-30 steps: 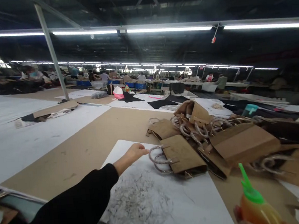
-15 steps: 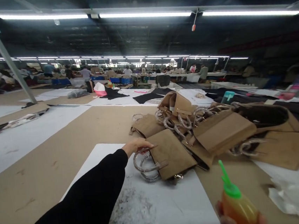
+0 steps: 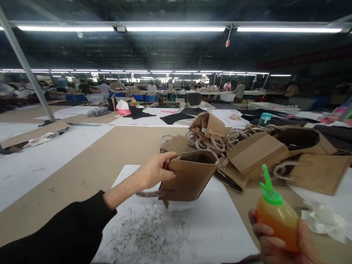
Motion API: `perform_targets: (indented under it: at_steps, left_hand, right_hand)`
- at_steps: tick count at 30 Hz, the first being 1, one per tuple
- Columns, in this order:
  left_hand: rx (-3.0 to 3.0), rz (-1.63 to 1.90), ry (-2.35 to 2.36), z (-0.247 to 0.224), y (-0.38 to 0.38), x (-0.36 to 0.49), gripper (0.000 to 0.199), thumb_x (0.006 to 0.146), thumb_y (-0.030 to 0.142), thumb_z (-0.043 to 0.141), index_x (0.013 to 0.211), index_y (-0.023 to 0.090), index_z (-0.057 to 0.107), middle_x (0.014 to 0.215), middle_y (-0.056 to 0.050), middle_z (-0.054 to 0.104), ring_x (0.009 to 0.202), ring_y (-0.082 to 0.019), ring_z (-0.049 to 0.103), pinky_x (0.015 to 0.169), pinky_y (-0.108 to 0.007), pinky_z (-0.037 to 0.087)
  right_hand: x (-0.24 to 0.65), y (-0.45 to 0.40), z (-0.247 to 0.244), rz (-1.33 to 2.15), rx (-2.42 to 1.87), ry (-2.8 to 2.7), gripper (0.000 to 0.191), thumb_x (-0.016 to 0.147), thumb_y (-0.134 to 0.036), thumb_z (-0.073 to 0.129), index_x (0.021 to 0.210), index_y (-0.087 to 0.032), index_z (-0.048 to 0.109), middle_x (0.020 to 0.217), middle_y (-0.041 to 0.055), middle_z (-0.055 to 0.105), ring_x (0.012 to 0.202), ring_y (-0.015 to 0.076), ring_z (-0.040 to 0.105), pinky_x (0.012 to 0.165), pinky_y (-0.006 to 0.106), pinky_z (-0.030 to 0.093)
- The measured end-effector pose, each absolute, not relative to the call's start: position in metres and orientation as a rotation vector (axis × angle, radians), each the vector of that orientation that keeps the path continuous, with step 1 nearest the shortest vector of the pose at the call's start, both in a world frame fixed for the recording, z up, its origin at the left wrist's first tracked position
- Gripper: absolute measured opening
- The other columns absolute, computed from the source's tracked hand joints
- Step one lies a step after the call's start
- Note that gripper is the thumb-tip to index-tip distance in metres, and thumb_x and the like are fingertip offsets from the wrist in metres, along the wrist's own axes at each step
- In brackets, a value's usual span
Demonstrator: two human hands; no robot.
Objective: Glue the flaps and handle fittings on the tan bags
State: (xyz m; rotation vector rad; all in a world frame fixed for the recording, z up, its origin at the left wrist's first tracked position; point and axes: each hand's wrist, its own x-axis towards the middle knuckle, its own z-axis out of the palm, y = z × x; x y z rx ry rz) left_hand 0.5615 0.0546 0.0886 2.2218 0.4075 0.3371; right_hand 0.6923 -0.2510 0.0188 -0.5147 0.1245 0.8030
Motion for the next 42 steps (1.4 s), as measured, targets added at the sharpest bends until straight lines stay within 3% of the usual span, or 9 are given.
perform_targets:
  at_steps: [8, 13, 19, 23, 27, 31, 36, 40, 42]
  left_hand:
    - [2.088, 0.228, 0.603, 0.06, 0.0, 0.447, 0.029, 0.074, 0.025, 0.052, 0.1, 0.019, 0.064, 0.07, 0.003, 0.053, 0.067, -0.013, 0.047, 0.06, -0.023, 0.034]
    - [2.038, 0.104, 0.624, 0.061, -0.001, 0.435, 0.026, 0.07, 0.033, 0.063, 0.092, 0.02, 0.065, 0.065, 0.005, 0.045, 0.064, -0.012, 0.044, 0.056, -0.023, 0.03]
    - [2.223, 0.188, 0.643, 0.083, 0.023, 0.47, 0.031, 0.077, 0.047, 0.057, 0.082, 0.018, 0.065, 0.069, 0.002, 0.054, 0.066, -0.014, 0.05, 0.054, -0.024, 0.033]
    - [2.548, 0.07, 0.614, 0.094, 0.023, 0.524, 0.022, 0.07, 0.036, 0.06, 0.078, 0.017, 0.067, 0.071, -0.004, 0.064, 0.067, -0.02, 0.059, 0.053, -0.027, 0.036]
    - [2.676, -0.122, 0.676, 0.098, 0.016, 0.563, 0.028, 0.069, 0.036, 0.062, 0.084, 0.014, 0.07, 0.079, -0.013, 0.07, 0.075, -0.028, 0.065, 0.059, -0.031, 0.045]
    - [2.671, -0.085, 0.799, 0.096, 0.034, 0.547, 0.02, 0.069, 0.032, 0.06, 0.077, 0.017, 0.071, 0.073, -0.01, 0.069, 0.073, -0.025, 0.065, 0.061, -0.03, 0.046]
    - [2.5, -0.022, 1.184, 0.087, 0.091, 0.451, 0.01, 0.062, 0.023, 0.052, 0.057, 0.017, 0.059, 0.057, -0.005, 0.06, 0.058, -0.02, 0.058, 0.049, -0.027, 0.036]
    - [2.121, -0.05, 1.321, 0.076, 0.117, 0.395, 0.023, 0.057, 0.021, 0.049, 0.078, 0.017, 0.056, 0.056, -0.001, 0.056, 0.056, -0.019, 0.056, 0.046, -0.025, 0.039]
    - [2.024, 0.018, 1.234, 0.073, 0.121, 0.389, 0.037, 0.054, 0.02, 0.048, 0.09, 0.016, 0.057, 0.071, -0.003, 0.061, 0.063, -0.019, 0.059, 0.05, -0.026, 0.044]
  right_hand:
    - [0.656, -0.167, 0.083, 0.918, -0.538, 0.083, 0.087, 0.036, -0.02, 0.102, 0.113, -0.017, 0.063, 0.101, 0.0131, 0.062, 0.074, 0.02, 0.062, 0.063, 0.03, 0.058]
    - [0.647, -0.119, 0.087, 0.96, -0.491, -0.075, 0.067, 0.052, -0.035, 0.098, 0.105, -0.01, 0.066, 0.092, 0.0146, 0.065, 0.074, 0.0228, 0.064, 0.071, 0.04, 0.059]
    - [0.652, -0.105, 0.078, 0.93, -0.499, 0.002, 0.045, 0.088, -0.05, 0.067, 0.1, -0.007, 0.067, 0.088, 0.015, 0.066, 0.076, 0.0237, 0.065, 0.071, 0.042, 0.058]
    - [0.648, -0.107, 0.078, 0.911, -0.523, -0.039, 0.053, 0.069, -0.045, 0.087, 0.102, -0.008, 0.066, 0.089, 0.0147, 0.067, 0.079, 0.0259, 0.065, 0.072, 0.045, 0.058]
    - [0.644, -0.11, 0.082, 0.895, -0.556, -0.062, 0.064, 0.053, -0.038, 0.097, 0.102, -0.01, 0.066, 0.09, 0.012, 0.068, 0.08, 0.0268, 0.065, 0.077, 0.051, 0.057]
    - [0.644, -0.113, 0.085, 0.871, -0.593, -0.054, 0.067, 0.051, -0.039, 0.097, 0.102, -0.011, 0.065, 0.09, 0.0113, 0.068, 0.083, 0.0297, 0.065, 0.078, 0.062, 0.054]
    - [0.649, -0.112, 0.084, 0.837, -0.637, -0.091, 0.065, 0.057, -0.043, 0.094, 0.105, -0.01, 0.066, 0.096, 0.0127, 0.066, 0.088, 0.0314, 0.063, 0.08, 0.062, 0.053]
    - [0.646, -0.104, 0.081, 0.867, -0.672, -0.118, 0.063, 0.059, -0.044, 0.093, 0.105, -0.01, 0.066, 0.098, 0.0146, 0.065, 0.091, 0.0325, 0.062, 0.08, 0.061, 0.054]
    - [0.643, -0.1, 0.081, 0.872, -0.683, -0.146, 0.063, 0.06, -0.045, 0.092, 0.106, -0.011, 0.066, 0.101, 0.0148, 0.064, 0.093, 0.0332, 0.062, 0.08, 0.061, 0.054]
